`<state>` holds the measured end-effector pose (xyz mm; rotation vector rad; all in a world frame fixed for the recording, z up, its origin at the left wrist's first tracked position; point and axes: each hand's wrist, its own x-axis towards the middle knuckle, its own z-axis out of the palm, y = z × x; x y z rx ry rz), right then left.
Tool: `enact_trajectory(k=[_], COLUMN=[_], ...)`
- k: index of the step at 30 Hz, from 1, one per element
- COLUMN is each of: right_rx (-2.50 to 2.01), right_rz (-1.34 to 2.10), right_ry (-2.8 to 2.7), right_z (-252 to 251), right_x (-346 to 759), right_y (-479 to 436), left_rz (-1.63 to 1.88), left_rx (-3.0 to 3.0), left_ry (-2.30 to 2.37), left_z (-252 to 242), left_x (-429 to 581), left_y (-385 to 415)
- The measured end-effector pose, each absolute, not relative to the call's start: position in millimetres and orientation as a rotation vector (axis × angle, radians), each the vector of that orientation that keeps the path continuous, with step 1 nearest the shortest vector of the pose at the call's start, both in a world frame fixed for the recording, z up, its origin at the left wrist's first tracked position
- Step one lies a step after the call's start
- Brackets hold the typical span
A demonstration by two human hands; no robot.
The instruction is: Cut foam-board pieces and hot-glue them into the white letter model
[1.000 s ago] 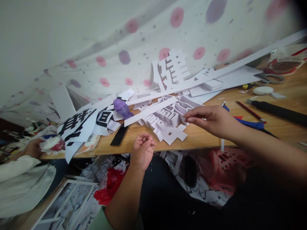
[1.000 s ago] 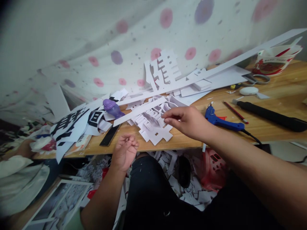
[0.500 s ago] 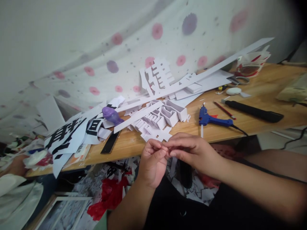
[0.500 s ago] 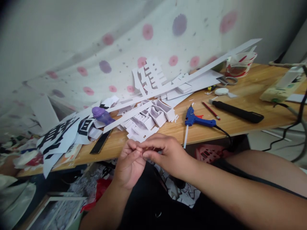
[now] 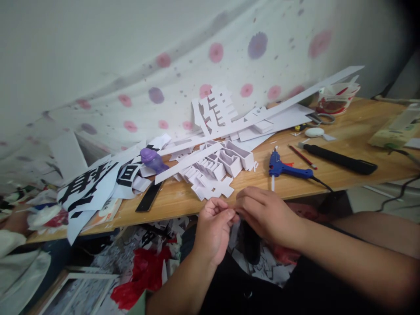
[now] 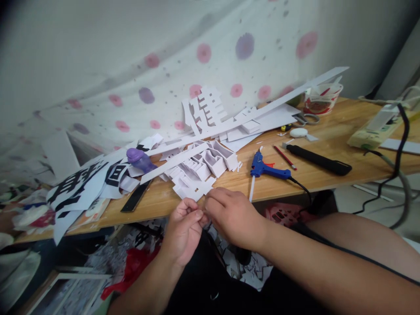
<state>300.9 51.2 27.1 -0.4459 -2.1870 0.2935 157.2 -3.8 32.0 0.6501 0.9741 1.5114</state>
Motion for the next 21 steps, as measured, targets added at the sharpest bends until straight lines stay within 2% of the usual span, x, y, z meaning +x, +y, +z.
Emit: enact_trajectory(k=[3,5,12,18,21], right_rx=[-0.547,-0.591,-0.665,-0.54,-0.531], right_rz=[0.209,0.279,0.802,1.314,1.433], right_ry=[-2.259,-2.242,-2.009,-1.862,-1.78], right_z=[20.1,16.4,18.8,26.1,24.2], right_x=[295.8,292.3,292.4,295.4,294.0], right_y=[51.9,52.6,57.1,48.6,47.1], left_rz=[1.5,1.491,1.486,1.47,1.462], left_rx=[0.568,0.53,0.44,0.409,0.429], left_ry=[1.014,1.002,0.924,0.837,0.818], left_z=[30.0,30.2,35.0,31.9,30.6], left_x=[156.1,154.1,143.2,139.5,139.7], left_y=[-4.2,-5.4,-11.9,-14.8,-14.9])
